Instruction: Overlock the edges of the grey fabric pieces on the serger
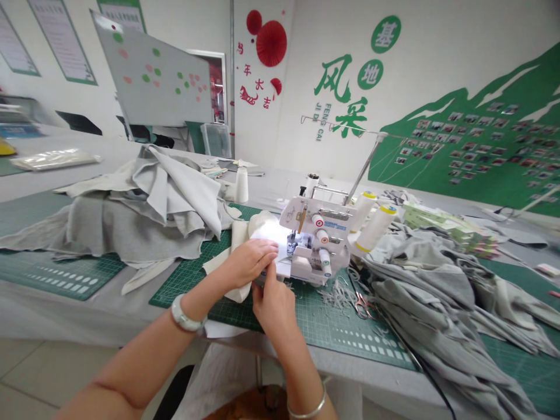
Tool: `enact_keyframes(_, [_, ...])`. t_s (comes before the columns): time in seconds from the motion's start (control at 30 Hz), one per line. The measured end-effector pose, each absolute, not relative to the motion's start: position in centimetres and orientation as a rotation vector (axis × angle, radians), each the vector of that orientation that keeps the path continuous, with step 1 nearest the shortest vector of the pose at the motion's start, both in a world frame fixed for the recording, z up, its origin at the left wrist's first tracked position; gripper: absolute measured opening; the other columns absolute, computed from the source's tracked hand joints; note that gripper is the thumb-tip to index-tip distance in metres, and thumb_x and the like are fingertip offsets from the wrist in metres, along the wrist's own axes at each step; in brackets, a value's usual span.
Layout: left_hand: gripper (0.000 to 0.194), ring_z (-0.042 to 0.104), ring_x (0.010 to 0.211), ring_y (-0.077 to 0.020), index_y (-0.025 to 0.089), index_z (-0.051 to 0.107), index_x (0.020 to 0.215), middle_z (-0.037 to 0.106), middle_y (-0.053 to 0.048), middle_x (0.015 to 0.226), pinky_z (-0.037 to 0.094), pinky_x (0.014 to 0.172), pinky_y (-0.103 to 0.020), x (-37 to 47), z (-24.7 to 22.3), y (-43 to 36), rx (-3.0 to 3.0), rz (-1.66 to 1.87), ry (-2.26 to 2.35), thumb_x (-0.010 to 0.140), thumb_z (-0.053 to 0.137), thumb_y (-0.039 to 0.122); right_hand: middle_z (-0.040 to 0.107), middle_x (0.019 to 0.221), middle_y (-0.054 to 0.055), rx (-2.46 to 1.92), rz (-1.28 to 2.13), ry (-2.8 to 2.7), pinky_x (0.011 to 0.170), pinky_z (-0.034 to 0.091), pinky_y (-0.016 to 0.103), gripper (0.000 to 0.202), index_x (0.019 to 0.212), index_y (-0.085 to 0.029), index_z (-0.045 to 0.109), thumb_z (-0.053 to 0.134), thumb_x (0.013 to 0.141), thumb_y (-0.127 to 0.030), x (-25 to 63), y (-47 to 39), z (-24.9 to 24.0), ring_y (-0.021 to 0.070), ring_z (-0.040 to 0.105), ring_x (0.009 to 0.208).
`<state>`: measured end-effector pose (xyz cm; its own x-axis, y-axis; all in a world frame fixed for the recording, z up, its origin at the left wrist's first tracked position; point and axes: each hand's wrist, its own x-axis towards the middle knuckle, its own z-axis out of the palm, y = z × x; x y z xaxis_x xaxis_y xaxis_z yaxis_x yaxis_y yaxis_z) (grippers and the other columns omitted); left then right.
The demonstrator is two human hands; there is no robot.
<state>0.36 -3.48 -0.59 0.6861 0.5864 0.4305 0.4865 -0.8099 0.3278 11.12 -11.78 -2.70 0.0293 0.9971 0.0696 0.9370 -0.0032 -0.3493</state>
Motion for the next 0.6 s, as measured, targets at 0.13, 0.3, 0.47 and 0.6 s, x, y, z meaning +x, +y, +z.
enact_keyframes(0.13, [0.040, 0.055, 0.119, -0.0209, 0.014, 0.064, 0.112, 0.066, -0.010, 0.121, 0.040, 0.107, -0.039, 0.3, -0.8, -3.0, 2.721, 0.785, 0.891, 0.101, 0.029, 0.031, 0.074, 0.091, 0.016, -2.038, 0.285, -1.979, 0.067, 0.050, 0.033, 0.059, 0.144, -0.007, 0.030, 0.049, 0.089, -0.019, 11.0, -11.8, -2.3, 0.0279, 0.072, 0.078])
enact_keyframes(0.3, [0.041, 0.056, 0.119, -0.0217, 0.013, 0.064, 0.113, 0.066, -0.011, 0.121, 0.040, 0.106, -0.040, 0.4, -0.8, -3.3, 2.739, 0.802, 0.907, 0.101, 0.028, 0.031, 0.074, 0.091, 0.016, -2.035, 0.275, -1.975, 0.067, 0.049, 0.032, 0.059, 0.143, -0.008, 0.032, 0.051, 0.088, -0.020, 11.1, -11.8, -2.2, 0.0274, 0.072, 0.078])
enact_keyframes(0.47, [0.041, 0.058, 0.111, -0.0230, 0.013, 0.065, 0.107, 0.067, -0.011, 0.115, 0.044, 0.101, -0.041, 0.2, 0.0, -4.1, 2.729, 0.796, 0.905, 0.101, 0.030, 0.032, 0.074, 0.086, 0.014, -1.941, 0.334, -1.901, 0.066, 0.049, 0.031, 0.051, 0.139, -0.009, 0.037, 0.048, 0.091, -0.021, 11.6, -12.2, -2.8, 0.0266, 0.072, 0.074])
enact_keyframes(0.6, [0.041, 0.059, 0.108, -0.0209, 0.014, 0.067, 0.102, 0.067, -0.010, 0.113, 0.045, 0.098, -0.038, -0.2, 0.1, -4.6, 2.683, 0.803, 0.836, 0.101, 0.031, 0.033, 0.073, 0.084, 0.003, -1.496, 0.642, -1.641, 0.069, 0.049, 0.025, 0.035, 0.126, -0.018, 0.046, 0.036, 0.093, -0.016, 12.2, -12.6, -4.2, 0.0174, 0.071, 0.073])
